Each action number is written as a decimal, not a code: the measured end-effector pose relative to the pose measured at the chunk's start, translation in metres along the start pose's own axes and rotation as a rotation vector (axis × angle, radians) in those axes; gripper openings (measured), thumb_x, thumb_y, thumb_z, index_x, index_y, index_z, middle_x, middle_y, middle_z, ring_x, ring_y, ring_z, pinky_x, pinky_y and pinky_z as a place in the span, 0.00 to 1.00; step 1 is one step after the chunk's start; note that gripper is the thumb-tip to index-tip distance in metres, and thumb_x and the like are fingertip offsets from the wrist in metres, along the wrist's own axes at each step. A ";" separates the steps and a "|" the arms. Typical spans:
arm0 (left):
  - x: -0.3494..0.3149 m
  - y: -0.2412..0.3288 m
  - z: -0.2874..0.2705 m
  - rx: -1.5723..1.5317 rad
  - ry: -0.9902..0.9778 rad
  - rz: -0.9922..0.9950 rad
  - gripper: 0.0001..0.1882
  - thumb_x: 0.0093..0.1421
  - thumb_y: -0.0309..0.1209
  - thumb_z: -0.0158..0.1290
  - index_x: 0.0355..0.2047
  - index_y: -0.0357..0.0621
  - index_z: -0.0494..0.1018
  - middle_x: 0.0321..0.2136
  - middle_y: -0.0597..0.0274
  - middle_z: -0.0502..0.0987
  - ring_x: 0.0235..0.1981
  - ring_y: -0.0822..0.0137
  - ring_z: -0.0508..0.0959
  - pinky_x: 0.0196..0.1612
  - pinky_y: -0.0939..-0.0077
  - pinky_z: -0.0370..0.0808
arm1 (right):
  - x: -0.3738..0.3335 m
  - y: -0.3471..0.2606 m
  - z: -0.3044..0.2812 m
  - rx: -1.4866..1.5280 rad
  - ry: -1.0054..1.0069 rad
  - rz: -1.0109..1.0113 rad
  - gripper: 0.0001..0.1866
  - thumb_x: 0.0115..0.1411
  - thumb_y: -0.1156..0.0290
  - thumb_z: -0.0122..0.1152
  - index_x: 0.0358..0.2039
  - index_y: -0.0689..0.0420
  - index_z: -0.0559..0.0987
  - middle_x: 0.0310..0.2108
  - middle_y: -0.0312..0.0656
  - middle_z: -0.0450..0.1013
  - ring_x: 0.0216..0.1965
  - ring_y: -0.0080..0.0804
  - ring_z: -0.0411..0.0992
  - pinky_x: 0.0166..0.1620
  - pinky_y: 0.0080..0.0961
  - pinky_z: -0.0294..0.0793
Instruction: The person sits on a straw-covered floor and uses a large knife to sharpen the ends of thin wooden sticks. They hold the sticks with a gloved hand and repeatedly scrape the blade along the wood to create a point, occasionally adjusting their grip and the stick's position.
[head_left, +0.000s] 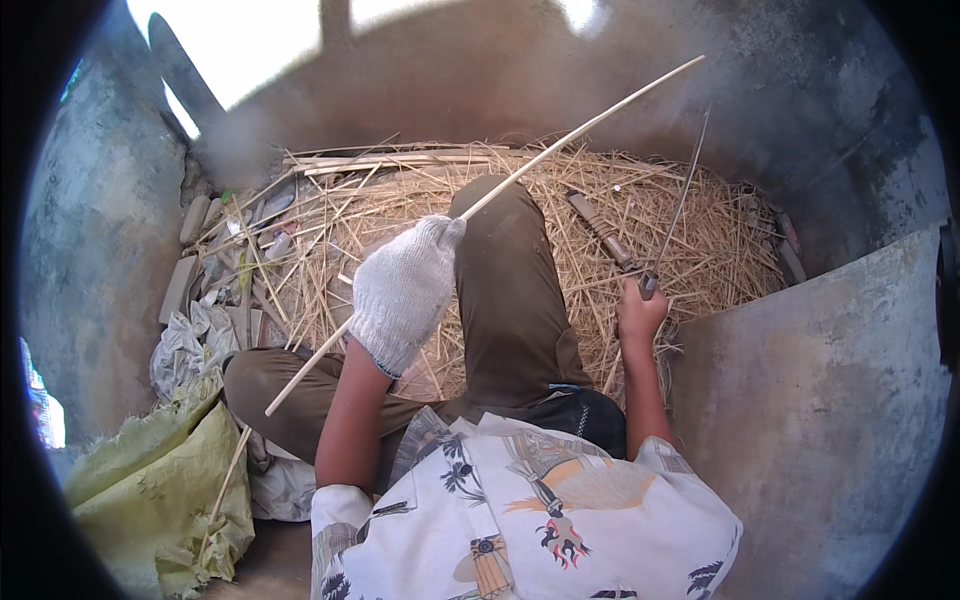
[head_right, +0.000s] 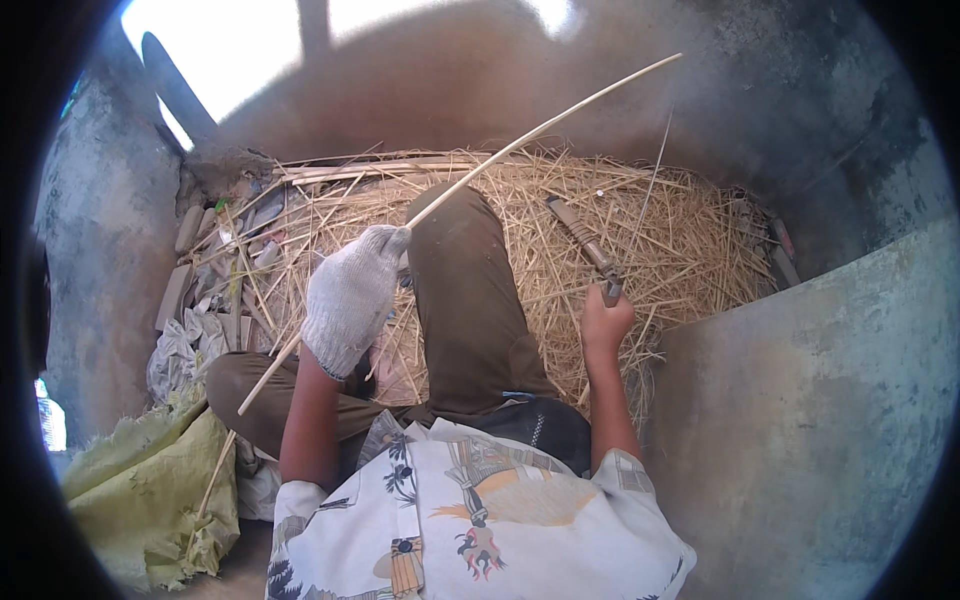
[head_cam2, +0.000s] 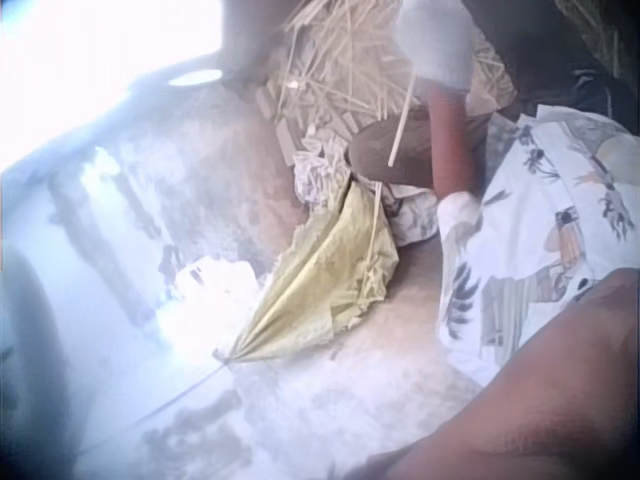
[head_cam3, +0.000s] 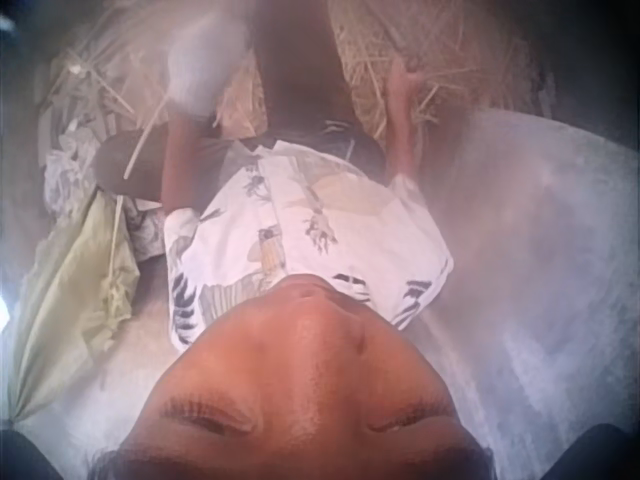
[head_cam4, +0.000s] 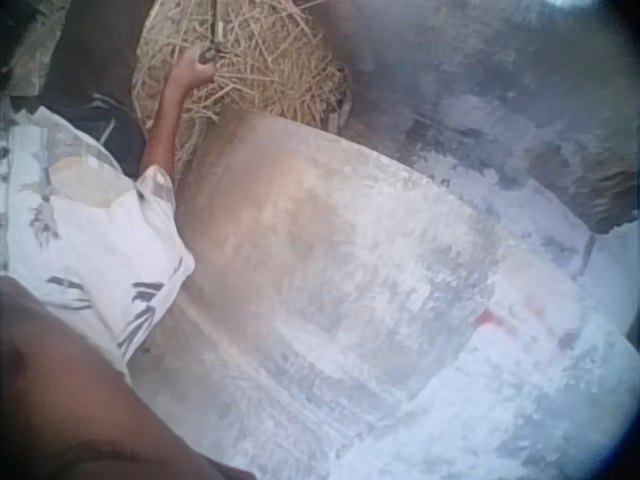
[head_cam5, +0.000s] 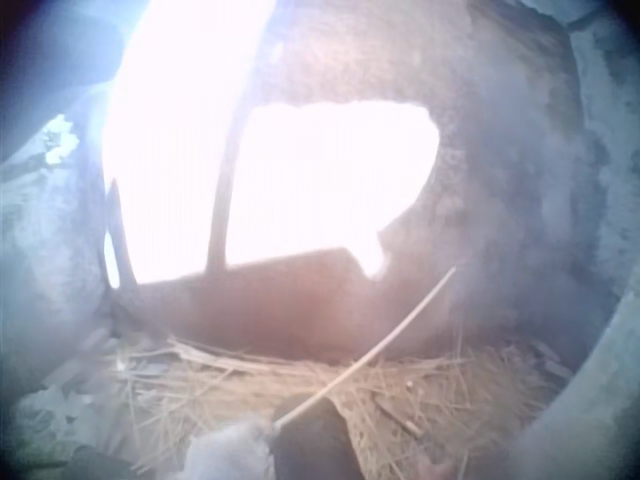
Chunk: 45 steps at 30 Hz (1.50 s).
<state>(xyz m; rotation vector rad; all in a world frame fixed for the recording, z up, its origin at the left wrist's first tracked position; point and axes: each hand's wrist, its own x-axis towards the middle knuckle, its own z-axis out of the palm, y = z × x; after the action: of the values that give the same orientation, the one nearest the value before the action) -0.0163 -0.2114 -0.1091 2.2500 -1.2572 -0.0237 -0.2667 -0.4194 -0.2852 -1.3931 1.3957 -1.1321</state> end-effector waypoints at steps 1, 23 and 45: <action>0.000 0.002 0.004 -0.004 -0.014 0.011 0.14 0.73 0.39 0.48 0.44 0.46 0.79 0.33 0.51 0.83 0.37 0.47 0.83 0.40 0.56 0.80 | 0.001 0.001 -0.003 -0.040 0.027 -0.088 0.12 0.59 0.70 0.65 0.22 0.62 0.77 0.16 0.34 0.70 0.19 0.21 0.67 0.26 0.30 0.67; -0.024 0.003 0.018 0.074 -0.225 -0.018 0.18 0.76 0.46 0.43 0.38 0.46 0.73 0.23 0.43 0.79 0.30 0.37 0.82 0.32 0.44 0.76 | -0.017 -0.087 0.059 -0.505 -0.266 -0.538 0.11 0.55 0.63 0.65 0.24 0.56 0.77 0.18 0.49 0.74 0.25 0.54 0.77 0.31 0.46 0.74; -0.021 0.008 0.019 0.020 -0.229 -0.028 0.18 0.75 0.45 0.43 0.39 0.45 0.73 0.24 0.41 0.79 0.32 0.37 0.82 0.34 0.43 0.76 | -0.003 -0.089 0.049 -0.583 -0.323 -0.492 0.09 0.53 0.62 0.67 0.27 0.55 0.80 0.20 0.48 0.77 0.27 0.51 0.78 0.35 0.45 0.77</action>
<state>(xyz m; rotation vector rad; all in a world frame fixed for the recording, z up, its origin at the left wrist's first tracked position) -0.0391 -0.2067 -0.1266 2.3327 -1.3472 -0.2885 -0.1978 -0.4158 -0.2106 -2.3168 1.2226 -0.7502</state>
